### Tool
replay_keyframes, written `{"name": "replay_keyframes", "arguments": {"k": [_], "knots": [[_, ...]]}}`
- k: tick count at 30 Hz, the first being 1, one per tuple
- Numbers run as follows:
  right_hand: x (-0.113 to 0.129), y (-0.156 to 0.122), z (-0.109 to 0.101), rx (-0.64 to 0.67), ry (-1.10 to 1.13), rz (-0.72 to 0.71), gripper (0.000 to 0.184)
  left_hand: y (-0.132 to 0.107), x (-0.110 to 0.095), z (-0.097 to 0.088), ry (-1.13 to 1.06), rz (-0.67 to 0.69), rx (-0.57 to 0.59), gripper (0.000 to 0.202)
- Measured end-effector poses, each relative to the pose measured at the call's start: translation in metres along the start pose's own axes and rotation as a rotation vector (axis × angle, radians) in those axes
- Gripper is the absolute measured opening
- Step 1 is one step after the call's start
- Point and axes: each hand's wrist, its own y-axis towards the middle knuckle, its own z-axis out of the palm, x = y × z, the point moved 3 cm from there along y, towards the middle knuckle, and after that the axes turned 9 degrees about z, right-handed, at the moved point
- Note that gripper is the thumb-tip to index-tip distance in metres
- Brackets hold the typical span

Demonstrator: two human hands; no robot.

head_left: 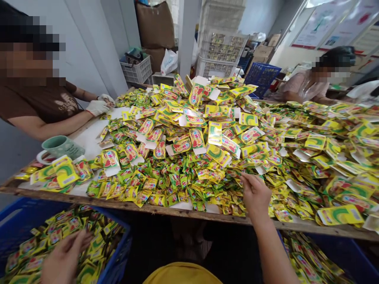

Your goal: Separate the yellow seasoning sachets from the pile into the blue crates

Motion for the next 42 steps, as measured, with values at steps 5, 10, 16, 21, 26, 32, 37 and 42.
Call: {"name": "replay_keyframes", "arguments": {"k": [5, 10, 16, 21, 26, 32, 37, 42], "knots": [[0.036, -0.010, 0.050, 0.197, 0.249, 0.393, 0.031, -0.082, -0.110, 0.169, -0.503, -0.130, 0.710, 0.043], [0.038, -0.013, 0.085, 0.218, 0.176, 0.427, 0.024, -0.124, -0.157, 0.292, -0.560, -0.133, 0.749, 0.031], [0.029, -0.028, 0.080, 0.260, 0.141, 0.385, 0.023, -0.123, -0.138, 0.315, -0.472, 0.027, 0.599, 0.026], [0.037, -0.028, 0.082, 0.242, 0.106, 0.387, 0.029, -0.121, -0.130, 0.312, -0.422, 0.123, 0.576, 0.026], [0.041, -0.025, 0.084, 0.284, 0.203, 0.407, 0.014, -0.121, -0.133, 0.312, -0.434, 0.143, 0.603, 0.038], [0.046, -0.043, 0.066, 0.264, 0.454, 0.404, 0.013, -0.132, -0.141, 0.292, -0.455, 0.141, 0.773, 0.047], [0.008, -0.053, 0.007, 0.191, 0.721, 0.539, 0.028, -0.173, -0.182, 0.300, -0.281, 0.661, 0.864, 0.030], [-0.074, -0.087, -0.076, -0.014, 0.804, 0.738, 0.033, -0.267, -0.223, 0.372, 0.273, 1.753, 1.100, 0.057]]}}
